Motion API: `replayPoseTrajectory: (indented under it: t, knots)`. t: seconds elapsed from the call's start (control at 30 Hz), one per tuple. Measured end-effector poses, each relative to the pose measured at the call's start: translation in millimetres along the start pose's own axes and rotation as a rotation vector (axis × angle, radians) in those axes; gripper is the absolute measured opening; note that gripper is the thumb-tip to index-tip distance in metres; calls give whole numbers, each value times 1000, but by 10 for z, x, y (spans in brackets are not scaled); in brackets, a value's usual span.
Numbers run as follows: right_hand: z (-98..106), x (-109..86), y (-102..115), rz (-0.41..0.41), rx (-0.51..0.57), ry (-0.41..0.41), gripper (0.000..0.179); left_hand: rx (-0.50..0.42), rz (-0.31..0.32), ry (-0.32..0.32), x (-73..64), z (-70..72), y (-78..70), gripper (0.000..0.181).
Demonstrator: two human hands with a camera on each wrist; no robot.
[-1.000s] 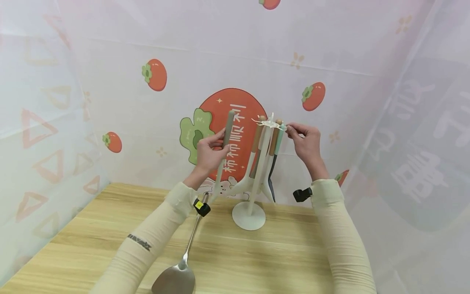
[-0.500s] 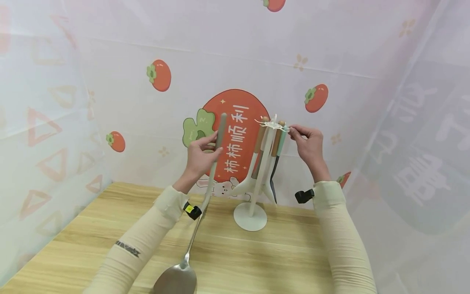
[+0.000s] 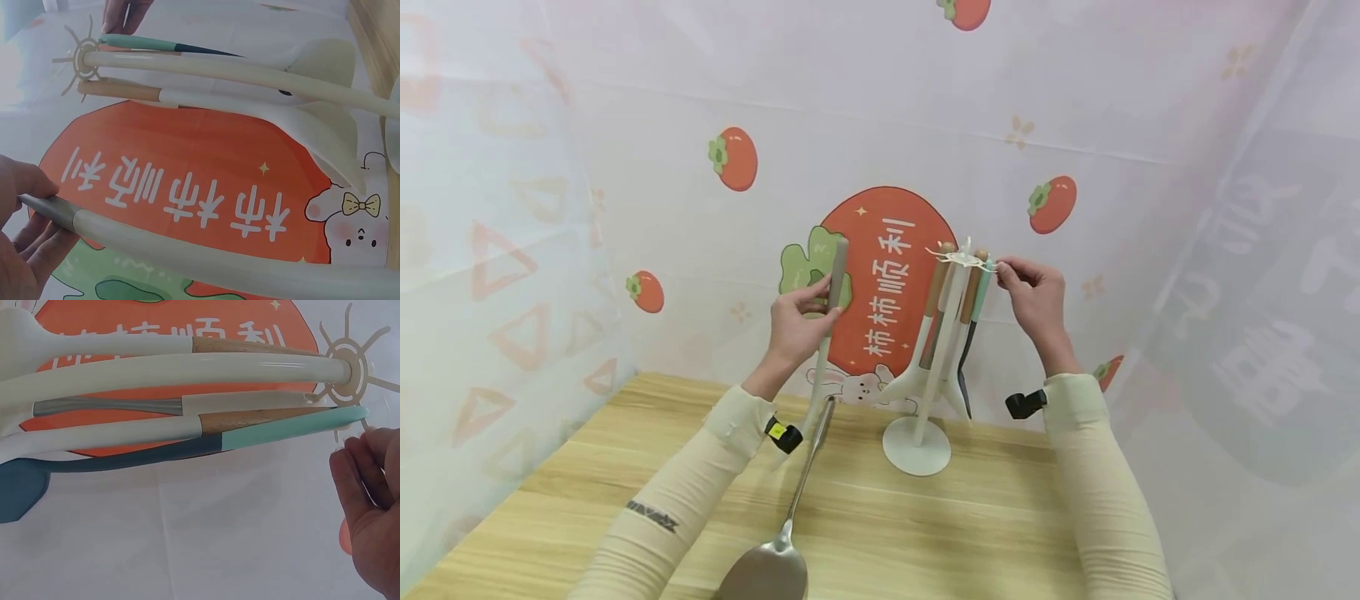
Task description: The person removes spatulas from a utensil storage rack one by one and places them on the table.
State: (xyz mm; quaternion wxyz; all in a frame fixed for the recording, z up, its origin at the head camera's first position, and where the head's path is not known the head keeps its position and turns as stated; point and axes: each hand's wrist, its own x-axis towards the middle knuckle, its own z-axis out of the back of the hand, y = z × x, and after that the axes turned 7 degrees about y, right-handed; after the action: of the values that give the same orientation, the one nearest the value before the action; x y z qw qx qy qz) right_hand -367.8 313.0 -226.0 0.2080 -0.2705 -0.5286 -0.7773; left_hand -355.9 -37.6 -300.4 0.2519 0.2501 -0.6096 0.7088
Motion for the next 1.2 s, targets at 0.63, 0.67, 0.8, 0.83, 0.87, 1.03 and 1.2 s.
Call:
replayPoseTrajectory:
  t: [0.63,0.67,0.8,0.83,0.87,1.03,1.2]
  knots:
    - [-34,-15,8,5,22,-36,28,100,147,11,-221,277,242,52]
    - [-32,-13,7,6,22,-34,28,107,155,15,-231,292,257,52]
    - [-25,-17,3,3,21,-29,28,151,177,24,-266,343,305,51]
    - [-25,-19,6,1,22,-28,29,170,183,24,-274,355,317,51]
    - [-24,-20,8,0,23,-27,29,187,188,25,-280,366,329,50]
    - [-22,-11,17,-4,35,-12,29,237,195,39,-317,405,351,51]
    - [-13,0,13,3,59,9,29,236,212,52,-361,434,373,52]
